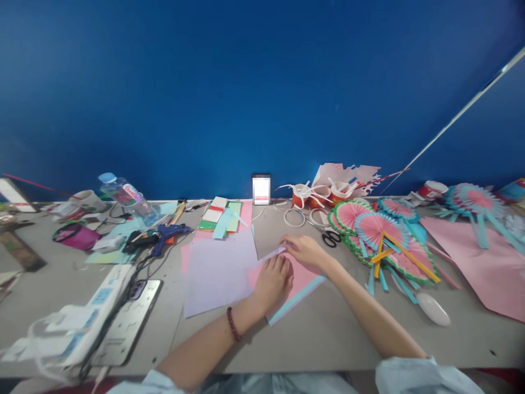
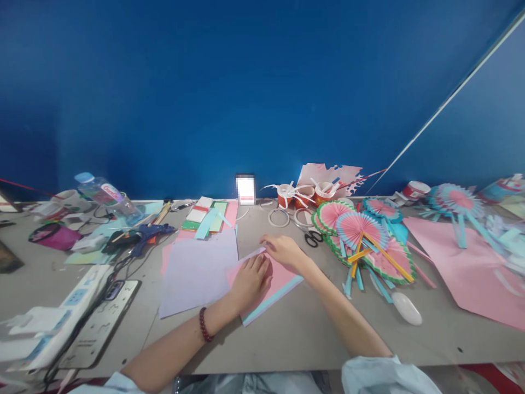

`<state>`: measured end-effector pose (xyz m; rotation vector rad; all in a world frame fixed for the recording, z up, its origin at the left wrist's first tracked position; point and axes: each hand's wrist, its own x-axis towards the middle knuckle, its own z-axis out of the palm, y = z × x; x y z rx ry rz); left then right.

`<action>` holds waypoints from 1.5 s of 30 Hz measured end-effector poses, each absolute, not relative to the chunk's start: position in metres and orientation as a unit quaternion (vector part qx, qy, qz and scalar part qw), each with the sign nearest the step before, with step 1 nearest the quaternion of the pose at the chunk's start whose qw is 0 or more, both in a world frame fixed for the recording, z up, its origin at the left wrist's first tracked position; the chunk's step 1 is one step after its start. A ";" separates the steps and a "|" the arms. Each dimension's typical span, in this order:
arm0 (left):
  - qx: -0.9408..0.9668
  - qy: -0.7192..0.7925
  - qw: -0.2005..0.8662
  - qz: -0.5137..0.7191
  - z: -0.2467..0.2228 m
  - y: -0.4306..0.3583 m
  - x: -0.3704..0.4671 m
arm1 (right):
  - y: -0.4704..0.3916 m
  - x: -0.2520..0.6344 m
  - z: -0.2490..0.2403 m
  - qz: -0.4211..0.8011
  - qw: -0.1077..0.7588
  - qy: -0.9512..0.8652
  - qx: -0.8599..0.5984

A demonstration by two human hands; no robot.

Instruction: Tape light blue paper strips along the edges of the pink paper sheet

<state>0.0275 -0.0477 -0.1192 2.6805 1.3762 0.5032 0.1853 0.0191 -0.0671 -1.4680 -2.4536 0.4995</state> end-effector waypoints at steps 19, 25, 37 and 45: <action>0.871 0.463 0.061 0.152 -0.121 -0.048 0.024 | 0.028 0.192 -0.089 0.238 0.171 -0.790 -0.538; 0.872 0.473 0.039 0.121 -0.126 -0.049 0.025 | 0.031 0.191 -0.097 0.233 0.173 -0.790 -0.539; 0.872 0.469 0.080 0.111 -0.130 -0.047 0.025 | 0.032 0.187 -0.102 0.235 0.187 -0.781 -0.547; 0.870 0.472 0.084 0.120 -0.130 -0.047 0.025 | 0.033 0.184 -0.099 0.236 0.185 -0.768 -0.566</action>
